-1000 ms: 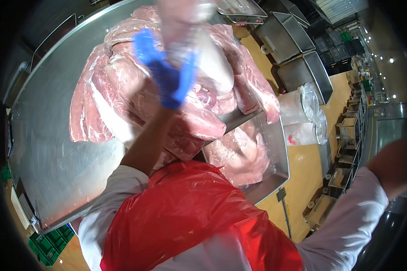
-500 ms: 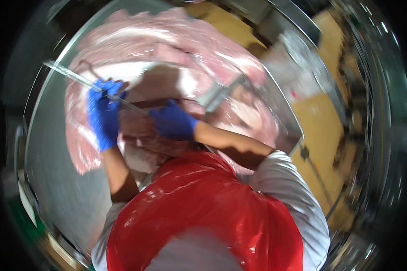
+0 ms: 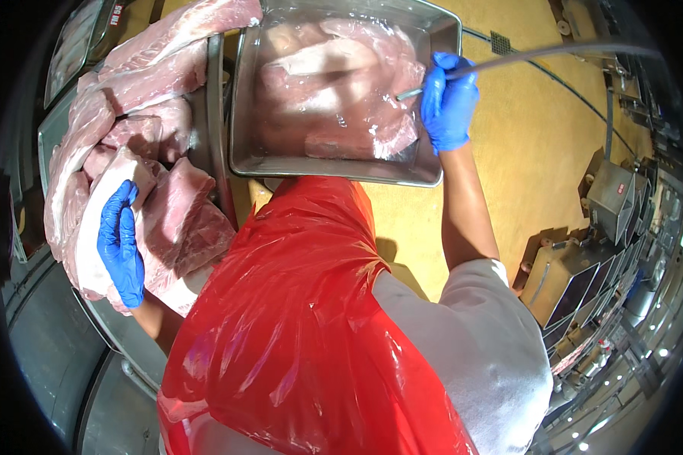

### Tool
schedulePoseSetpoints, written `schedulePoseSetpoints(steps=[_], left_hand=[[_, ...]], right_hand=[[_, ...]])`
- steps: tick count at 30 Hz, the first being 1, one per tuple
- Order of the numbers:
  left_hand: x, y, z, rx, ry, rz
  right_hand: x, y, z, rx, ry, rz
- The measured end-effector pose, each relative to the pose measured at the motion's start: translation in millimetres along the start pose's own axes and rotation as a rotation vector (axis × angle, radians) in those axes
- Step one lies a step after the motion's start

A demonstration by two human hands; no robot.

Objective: The person cuts large pieces of raw meat into smaller chunks using a knife and places them into a metal tray. The person then moves the tray to a scale and continues cutting additional meat on a cutting board.

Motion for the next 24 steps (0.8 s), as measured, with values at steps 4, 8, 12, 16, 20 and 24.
schedulePoseSetpoints(steps=[4,8,12,16,20,24], left_hand=[[-14.1,8.4,-16.3,0.006,0.02,-0.077],[-19.7,16.6,-26.0,0.033,0.057,-0.076],[-12.1,11.4,-15.1,0.025,0.105,-0.104],[1.6,9.6,10.0,-0.005,-0.069,0.056],[41.7,34.3,30.7,0.061,-0.011,0.291],[71.7,96.8,38.3,0.409,-0.058,0.321]], right_hand=[[-53.1,-2.6,58.8,0.198,0.213,0.013],[-185.1,15.2,211.5,1.067,0.643,0.679],[-168.7,44.9,207.2,1.463,0.238,0.695],[-21.7,89.8,85.4,1.333,0.415,0.537],[75.3,71.6,36.6,1.371,0.335,0.28],[255.5,50.7,-36.4,1.241,-0.019,0.339]])
Point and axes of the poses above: each hand's wrist, its own z-axis away from the middle knuckle, its own y-axis out of the palm, x = y × z, the point moved 3 cm from there along -z, towards the middle knuckle, and after that the axes turned 9 degrees about x, right-handed, at the moved point
